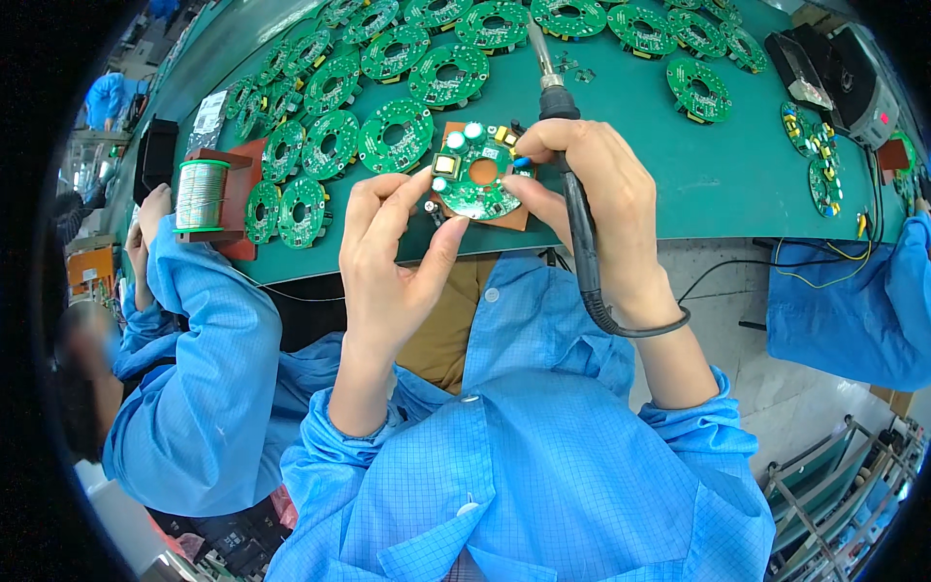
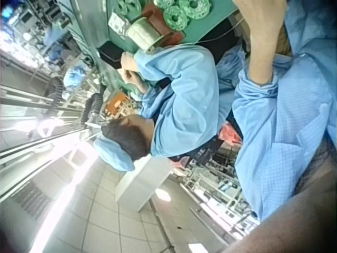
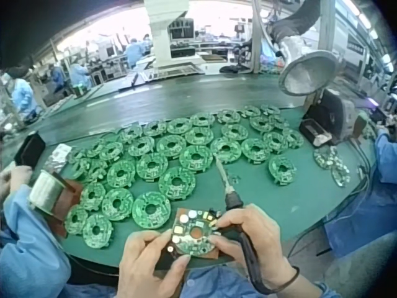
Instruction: The person solders electronic components onto circular circuit boards by placing each board onto a fixture, inserting components into it, and soldering the pins using a soldering iron and solder wire.
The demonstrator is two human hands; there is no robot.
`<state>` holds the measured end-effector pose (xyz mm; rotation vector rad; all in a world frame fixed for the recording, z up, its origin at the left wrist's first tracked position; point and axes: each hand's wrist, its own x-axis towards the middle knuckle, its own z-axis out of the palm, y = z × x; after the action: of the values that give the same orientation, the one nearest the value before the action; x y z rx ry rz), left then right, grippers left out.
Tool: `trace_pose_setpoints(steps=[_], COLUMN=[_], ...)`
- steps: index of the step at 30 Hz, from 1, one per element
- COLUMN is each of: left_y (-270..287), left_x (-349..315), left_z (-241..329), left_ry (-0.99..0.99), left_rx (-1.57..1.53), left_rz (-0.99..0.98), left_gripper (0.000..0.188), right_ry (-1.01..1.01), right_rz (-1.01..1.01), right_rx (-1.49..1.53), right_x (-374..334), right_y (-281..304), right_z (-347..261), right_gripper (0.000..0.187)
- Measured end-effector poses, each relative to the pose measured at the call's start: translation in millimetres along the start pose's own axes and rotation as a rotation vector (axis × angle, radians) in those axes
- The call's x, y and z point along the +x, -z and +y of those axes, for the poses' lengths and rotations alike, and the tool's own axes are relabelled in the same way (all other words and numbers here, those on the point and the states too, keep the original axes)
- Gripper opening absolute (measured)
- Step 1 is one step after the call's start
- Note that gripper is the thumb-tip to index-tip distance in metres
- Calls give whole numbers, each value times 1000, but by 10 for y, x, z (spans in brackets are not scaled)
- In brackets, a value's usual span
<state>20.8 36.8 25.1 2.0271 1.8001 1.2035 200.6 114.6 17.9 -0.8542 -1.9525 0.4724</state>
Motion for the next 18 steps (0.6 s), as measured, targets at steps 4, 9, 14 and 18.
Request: trace_pose_setpoints(steps=[4,9,14,18], left_y=[24,68,91,83], left_x=[11,27,5,-4], left_z=[54,183,212,218], left_ry=[19,24,35,53], left_rx=[-64,-256,-313,-355], left_rz=[80,210,204,197], left_gripper=[46,52,54,55], right_ry=[29,133,91,66], right_rz=[101,124,117,108], right_rx=[83,162,191,255], right_x=[-25,-19,-48,-57], right_y=[-18,51,102,108], right_z=[-23,-75,-124,-124], right_gripper=[45,53,54,53])
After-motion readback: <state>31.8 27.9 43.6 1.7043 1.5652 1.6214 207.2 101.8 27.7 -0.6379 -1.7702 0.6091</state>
